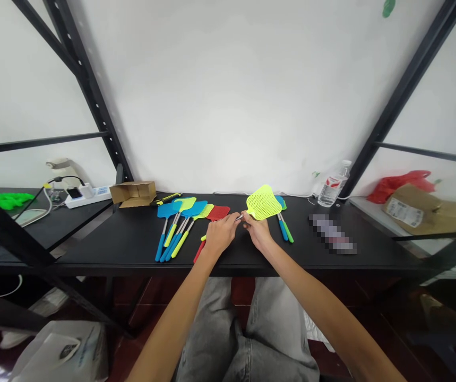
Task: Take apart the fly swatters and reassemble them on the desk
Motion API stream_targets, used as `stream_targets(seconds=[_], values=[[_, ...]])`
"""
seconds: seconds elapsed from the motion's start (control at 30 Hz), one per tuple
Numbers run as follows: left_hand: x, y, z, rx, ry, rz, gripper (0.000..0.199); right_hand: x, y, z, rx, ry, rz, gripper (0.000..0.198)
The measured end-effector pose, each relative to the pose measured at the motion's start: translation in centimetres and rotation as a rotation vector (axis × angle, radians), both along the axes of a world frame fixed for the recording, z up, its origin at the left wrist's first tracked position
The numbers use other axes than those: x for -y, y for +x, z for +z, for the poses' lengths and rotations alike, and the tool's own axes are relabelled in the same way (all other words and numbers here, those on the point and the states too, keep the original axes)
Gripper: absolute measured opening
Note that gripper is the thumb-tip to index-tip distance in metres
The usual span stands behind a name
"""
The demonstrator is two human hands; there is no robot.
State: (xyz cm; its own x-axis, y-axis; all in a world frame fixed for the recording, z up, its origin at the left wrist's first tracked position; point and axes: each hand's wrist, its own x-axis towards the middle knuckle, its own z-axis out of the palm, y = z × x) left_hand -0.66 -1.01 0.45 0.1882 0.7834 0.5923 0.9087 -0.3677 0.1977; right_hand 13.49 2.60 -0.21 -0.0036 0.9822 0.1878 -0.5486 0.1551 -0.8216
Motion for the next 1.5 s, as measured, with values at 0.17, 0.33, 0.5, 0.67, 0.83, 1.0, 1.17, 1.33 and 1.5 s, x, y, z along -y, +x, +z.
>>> stream_targets(seconds=[0.17,0.33,0.5,0.67,0.83,1.0,1.17,1.33,1.5], values=[[-0.2,-0.2,0.1,-0.002,-0.042,-0.004,0.042,-0.2,0.2,-0.1,0.045,0.053,-0.049,0.029],[-0.7,-0.3,0.3,-0.034,-0.058,0.020,0.042,-1.0,0.1,-0.5,0.064,0.087,-0.052,0.029],[-1.1,0.4,1.2,-0.042,-0.090,0.052,0.039,-2.6,-0.1,-0.5,0.007,-0.005,-0.065,0.034],[-0.9,0.7,0.8,-0.021,-0.139,0.104,0.038,-3.3,0.8,0.0,-0.083,-0.060,0.012,0.035],[-0.7,0.7,0.2,0.006,-0.129,0.072,0.037,-3.1,0.9,0.0,-0.111,-0.026,0.004,0.036],[-0.7,0.8,0.4,0.061,-0.164,0.014,0.039,-3.1,0.6,-0.2,-0.104,0.015,0.007,0.036],[-0.9,0.5,0.4,0.103,-0.168,-0.033,0.044,-3.3,0.7,-0.2,-0.111,0.009,0.043,0.036],[-1.3,0.1,0.2,0.092,-0.158,-0.011,0.041,-3.2,0.6,-0.1,-0.100,-0.017,0.059,0.035],[-1.2,-0.2,0.4,0.089,-0.202,0.018,0.040,-3.4,0.7,-0.1,-0.053,0.001,0.014,0.035]])
